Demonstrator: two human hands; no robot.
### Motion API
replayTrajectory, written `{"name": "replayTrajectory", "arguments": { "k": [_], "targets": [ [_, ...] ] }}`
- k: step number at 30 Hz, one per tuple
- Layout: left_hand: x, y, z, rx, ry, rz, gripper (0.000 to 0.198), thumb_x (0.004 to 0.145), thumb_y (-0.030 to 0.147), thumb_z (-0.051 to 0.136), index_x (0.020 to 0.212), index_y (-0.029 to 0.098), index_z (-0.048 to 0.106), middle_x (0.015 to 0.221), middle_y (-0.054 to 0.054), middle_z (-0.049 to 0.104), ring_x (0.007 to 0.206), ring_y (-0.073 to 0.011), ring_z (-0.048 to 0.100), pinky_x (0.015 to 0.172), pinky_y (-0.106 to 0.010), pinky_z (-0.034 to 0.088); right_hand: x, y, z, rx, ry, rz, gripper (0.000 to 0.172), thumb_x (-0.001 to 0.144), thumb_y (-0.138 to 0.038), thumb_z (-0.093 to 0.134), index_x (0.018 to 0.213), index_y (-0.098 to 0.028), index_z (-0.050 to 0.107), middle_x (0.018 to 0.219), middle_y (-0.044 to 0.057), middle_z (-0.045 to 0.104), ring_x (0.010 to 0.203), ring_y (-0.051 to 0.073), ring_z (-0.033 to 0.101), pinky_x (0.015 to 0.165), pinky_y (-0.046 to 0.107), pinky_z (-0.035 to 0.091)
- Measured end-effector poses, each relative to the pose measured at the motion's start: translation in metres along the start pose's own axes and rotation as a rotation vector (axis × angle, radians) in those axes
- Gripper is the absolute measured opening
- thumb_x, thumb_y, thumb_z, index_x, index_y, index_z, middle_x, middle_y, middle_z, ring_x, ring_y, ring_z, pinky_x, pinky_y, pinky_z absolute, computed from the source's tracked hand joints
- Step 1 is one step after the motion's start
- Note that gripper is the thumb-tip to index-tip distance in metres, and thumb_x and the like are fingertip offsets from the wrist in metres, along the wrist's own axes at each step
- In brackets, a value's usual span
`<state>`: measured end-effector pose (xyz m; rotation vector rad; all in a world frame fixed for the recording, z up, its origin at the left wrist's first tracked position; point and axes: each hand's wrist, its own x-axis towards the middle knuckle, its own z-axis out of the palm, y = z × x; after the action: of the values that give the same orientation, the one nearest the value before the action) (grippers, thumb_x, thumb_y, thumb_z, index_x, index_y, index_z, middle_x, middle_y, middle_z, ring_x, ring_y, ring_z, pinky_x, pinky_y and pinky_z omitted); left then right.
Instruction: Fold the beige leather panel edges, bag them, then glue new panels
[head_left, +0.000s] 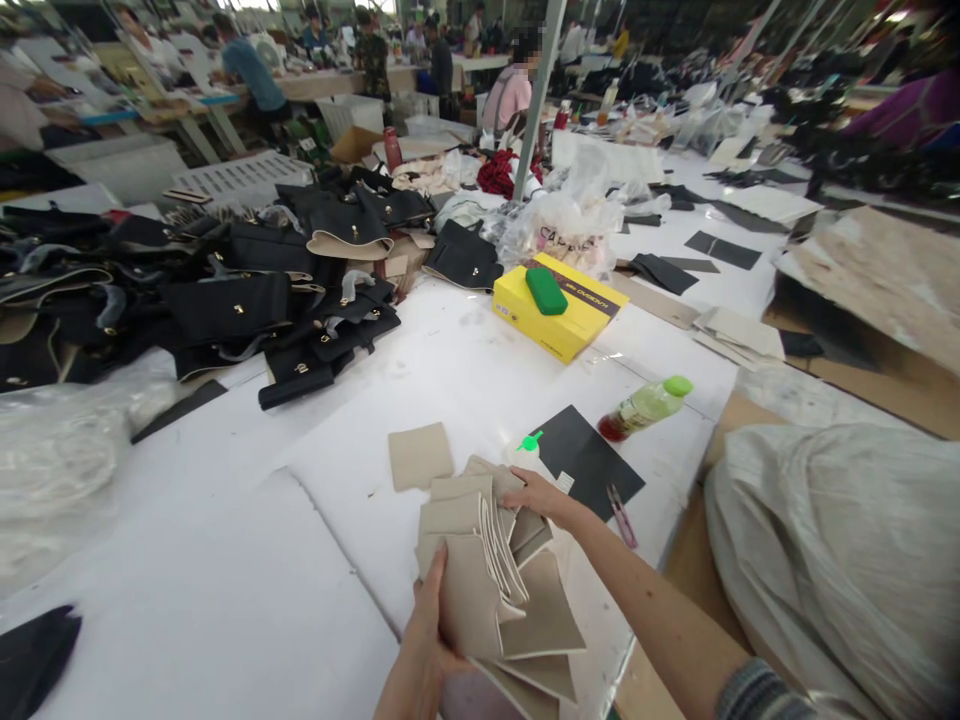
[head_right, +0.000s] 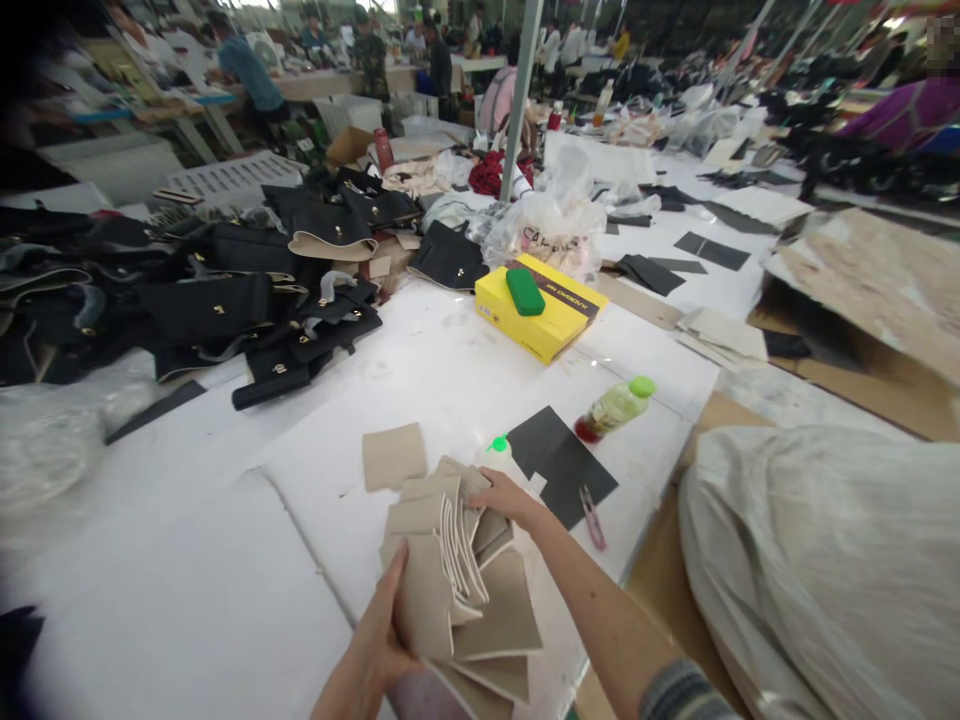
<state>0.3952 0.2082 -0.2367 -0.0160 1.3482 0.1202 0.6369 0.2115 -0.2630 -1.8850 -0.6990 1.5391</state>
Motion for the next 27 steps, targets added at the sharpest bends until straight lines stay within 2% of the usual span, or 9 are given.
{"name": "replayTrajectory", "arguments": {
  "k": [2, 5, 9, 15, 20, 24, 27],
  "targets": [
    [-0.002, -0.001, 0.001, -0.024, -0.017, 0.009, 0.078, 0.067, 0.072, 0.065, 0.128, 0.023, 0.054, 0.099, -0.014, 0.071, 0.094, -0.0345, 0.067, 0.078, -0.050, 0.055, -0.005, 0.000, 0.004, 0.103, -0.137, -0.004, 0.049, 0.061, -0.022, 0.073, 0.109, -0.017, 0.064, 0.082, 0.003, 0.071, 0.074, 0.022, 0.067, 0.069, 0.035, 0.055],
    [-0.004, -0.001, 0.001, -0.069, -0.036, 0.021, 0.078, 0.069, 0.068, 0.066, 0.130, 0.020, 0.053, 0.092, -0.011, 0.072, 0.090, -0.0333, 0.068, 0.077, -0.049, 0.056, -0.016, 0.004, 0.015, 0.227, -0.241, -0.018, 0.051, 0.059, -0.021, 0.068, 0.110, -0.020, 0.063, 0.075, 0.000, 0.070, 0.065, 0.020, 0.065, 0.060, 0.033, 0.054],
    [-0.009, 0.000, -0.001, -0.136, -0.059, -0.010, 0.076, 0.070, 0.064, 0.069, 0.128, 0.017, 0.054, 0.087, -0.009, 0.072, 0.087, -0.0325, 0.069, 0.075, -0.045, 0.057, -0.030, 0.013, 0.032, 0.325, -0.256, -0.060, 0.051, 0.060, -0.022, 0.066, 0.111, -0.022, 0.061, 0.078, -0.001, 0.070, 0.062, 0.018, 0.065, 0.057, 0.029, 0.052],
    [-0.022, -0.005, -0.006, -0.154, -0.058, 0.203, 0.062, 0.077, 0.059, 0.065, 0.124, 0.019, 0.057, 0.089, -0.009, 0.073, 0.085, -0.0300, 0.070, 0.071, -0.040, 0.058, -0.046, 0.014, 0.053, 0.410, -0.234, -0.142, 0.052, 0.060, -0.022, 0.068, 0.112, -0.022, 0.062, 0.084, 0.000, 0.071, 0.068, 0.019, 0.066, 0.062, 0.030, 0.052],
    [-0.027, -0.010, -0.024, -0.069, 0.003, 0.359, 0.064, 0.074, 0.056, 0.069, 0.126, 0.023, 0.053, 0.098, -0.009, 0.072, 0.087, -0.0269, 0.070, 0.074, -0.037, 0.057, -0.066, 0.026, 0.080, 0.438, -0.123, -0.194, 0.053, 0.066, -0.029, 0.065, 0.119, -0.024, 0.059, 0.091, 0.002, 0.072, 0.073, 0.021, 0.068, 0.063, 0.031, 0.053],
    [-0.026, -0.012, -0.031, 0.113, 0.005, 0.400, 0.073, 0.071, 0.055, 0.074, 0.131, 0.026, 0.045, 0.106, -0.008, 0.070, 0.090, -0.0260, 0.069, 0.077, -0.037, 0.056, -0.091, 0.053, 0.106, 0.359, 0.073, -0.161, 0.049, 0.073, -0.034, 0.060, 0.120, -0.022, 0.058, 0.091, 0.005, 0.072, 0.074, 0.023, 0.068, 0.062, 0.033, 0.053],
    [-0.018, -0.016, -0.028, 0.283, 0.007, 0.398, 0.081, 0.067, 0.054, 0.077, 0.134, 0.025, 0.041, 0.101, -0.009, 0.070, 0.085, -0.0273, 0.069, 0.076, -0.040, 0.056, -0.104, 0.072, 0.114, 0.253, 0.241, -0.110, 0.042, 0.075, -0.028, 0.056, 0.116, -0.020, 0.059, 0.091, 0.007, 0.072, 0.079, 0.025, 0.069, 0.065, 0.034, 0.052]
  ]
}}
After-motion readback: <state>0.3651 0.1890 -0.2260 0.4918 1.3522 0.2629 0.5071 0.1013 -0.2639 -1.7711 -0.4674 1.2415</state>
